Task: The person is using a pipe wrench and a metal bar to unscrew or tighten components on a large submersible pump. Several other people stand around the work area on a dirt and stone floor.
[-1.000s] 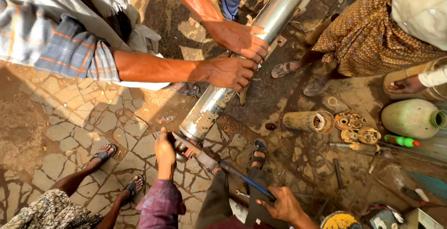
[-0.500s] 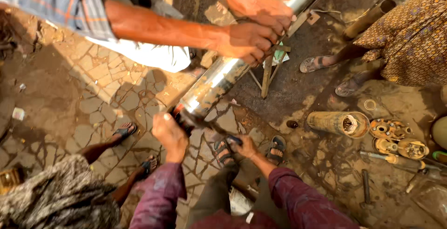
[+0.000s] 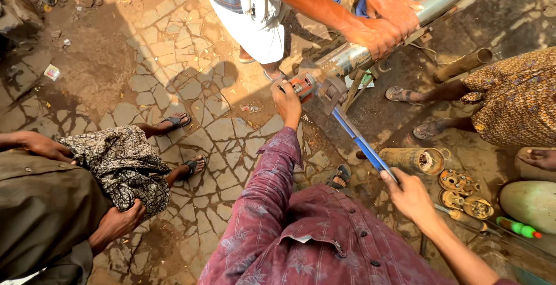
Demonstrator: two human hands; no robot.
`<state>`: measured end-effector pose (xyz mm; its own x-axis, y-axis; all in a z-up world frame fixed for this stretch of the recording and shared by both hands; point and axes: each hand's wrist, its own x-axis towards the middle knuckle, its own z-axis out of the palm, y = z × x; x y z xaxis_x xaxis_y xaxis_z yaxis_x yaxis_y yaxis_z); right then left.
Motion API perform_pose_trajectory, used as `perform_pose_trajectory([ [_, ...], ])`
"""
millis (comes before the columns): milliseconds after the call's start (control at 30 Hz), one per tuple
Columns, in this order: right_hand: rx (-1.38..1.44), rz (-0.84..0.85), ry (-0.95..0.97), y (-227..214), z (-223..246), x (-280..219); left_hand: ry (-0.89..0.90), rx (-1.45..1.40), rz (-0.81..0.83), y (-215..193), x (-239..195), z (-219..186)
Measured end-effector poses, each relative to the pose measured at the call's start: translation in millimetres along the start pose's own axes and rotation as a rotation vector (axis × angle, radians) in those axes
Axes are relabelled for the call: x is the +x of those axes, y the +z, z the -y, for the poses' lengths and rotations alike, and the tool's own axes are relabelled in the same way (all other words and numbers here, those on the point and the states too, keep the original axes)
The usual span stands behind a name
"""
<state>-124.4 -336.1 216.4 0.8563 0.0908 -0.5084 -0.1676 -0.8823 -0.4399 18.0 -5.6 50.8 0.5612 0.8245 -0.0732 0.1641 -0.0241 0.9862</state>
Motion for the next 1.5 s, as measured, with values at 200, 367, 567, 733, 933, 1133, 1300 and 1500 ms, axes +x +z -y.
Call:
perform_pose_trajectory([
  [200,-0.282,-0.133,-0.036,-51,72,-15,0.028,-0.018,-0.026,13,11,11],
  [367,-0.293,-0.193,-0.061,-61,112,-17,0.012,-0.037,-0.041,15,20,3],
  [567,-0.462,-0.118,-0.152,-74,133,-12,0.055,-0.043,0.004,14,16,2],
  [733,-0.545,-0.111,-0.042,-64,128,-23,0.119,-0.070,0.060,5,10,8],
  [933,-0.448,0.030,0.139,-34,111,-14,0.066,-0.059,0.112,2,9,4],
  [1133,-0.290,0.222,0.368,-32,84,14,-0.244,-0.298,0.377,-13,61,20],
  [1300,-0.187,0.171,0.201,-1,84,4,-0.547,-0.117,0.621,-24,103,56],
  [1500,-0.127,0.175,0.123,41,71,-2,-0.479,-0.144,0.411,-19,72,80],
])
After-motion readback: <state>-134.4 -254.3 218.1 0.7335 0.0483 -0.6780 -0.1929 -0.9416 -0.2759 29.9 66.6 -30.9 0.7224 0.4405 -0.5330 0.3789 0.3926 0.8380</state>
